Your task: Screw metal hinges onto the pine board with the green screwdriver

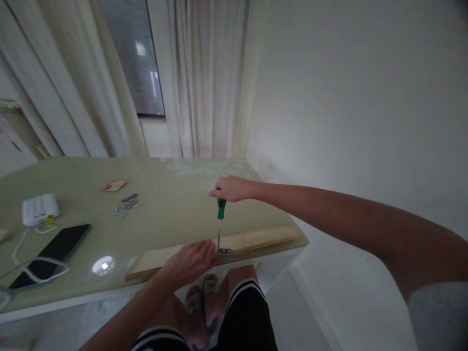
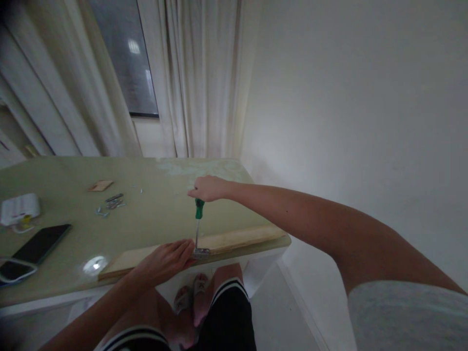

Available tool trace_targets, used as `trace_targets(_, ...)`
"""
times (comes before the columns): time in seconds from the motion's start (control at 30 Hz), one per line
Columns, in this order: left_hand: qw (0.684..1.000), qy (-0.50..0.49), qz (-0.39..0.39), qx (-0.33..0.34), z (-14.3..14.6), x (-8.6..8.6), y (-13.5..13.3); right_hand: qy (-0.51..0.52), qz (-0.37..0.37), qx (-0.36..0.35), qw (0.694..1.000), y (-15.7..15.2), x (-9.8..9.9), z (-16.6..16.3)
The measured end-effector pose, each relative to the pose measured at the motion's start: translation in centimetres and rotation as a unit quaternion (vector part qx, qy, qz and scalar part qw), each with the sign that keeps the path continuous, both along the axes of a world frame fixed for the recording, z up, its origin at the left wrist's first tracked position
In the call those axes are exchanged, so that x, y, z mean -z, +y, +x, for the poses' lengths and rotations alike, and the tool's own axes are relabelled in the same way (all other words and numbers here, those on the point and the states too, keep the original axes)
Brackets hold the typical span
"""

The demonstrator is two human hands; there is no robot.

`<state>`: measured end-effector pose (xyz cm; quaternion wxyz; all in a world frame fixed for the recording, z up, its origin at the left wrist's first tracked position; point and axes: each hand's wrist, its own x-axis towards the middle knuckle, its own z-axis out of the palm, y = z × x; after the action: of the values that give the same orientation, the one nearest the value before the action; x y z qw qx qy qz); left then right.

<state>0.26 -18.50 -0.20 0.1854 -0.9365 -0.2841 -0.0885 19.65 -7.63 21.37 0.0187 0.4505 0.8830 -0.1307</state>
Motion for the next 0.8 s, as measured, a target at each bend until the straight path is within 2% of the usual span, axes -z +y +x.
trace_targets(0.17,1.0,0.007,0.003,0.0,-0.09,-0.33,-0.01,0.031,-0.048,-0.041,0.998,-0.39,-0.22,-0.24)
trace_targets(0.33,1.0,0.004,0.002,0.007,-0.01,-0.54,0.18,0.025,-0.012,0.021,0.999,0.22,0.26,-0.13)
trace_targets(0.4,1.0,0.008,-0.001,0.002,0.07,-0.53,0.17,0.04,-0.008,0.016,0.999,0.26,0.4,-0.26)
trace_targets(0.53,1.0,0.007,-0.004,-0.01,0.18,-0.45,0.04,0.067,-0.059,-0.03,0.996,-0.11,0.13,-0.52)
trace_targets(0.63,1.0,0.006,-0.007,-0.007,0.14,-0.6,0.01,0.052,-0.085,-0.022,0.995,-0.04,-0.04,-0.35)
trace_targets(0.73,1.0,0.013,-0.017,-0.007,0.09,-0.87,0.02,0.024,-0.043,0.032,0.998,0.32,0.1,-0.04)
trace_targets(0.8,1.0,0.012,-0.022,-0.011,0.1,-0.98,0.01,0.022,-0.021,0.038,0.999,0.46,0.19,0.03)
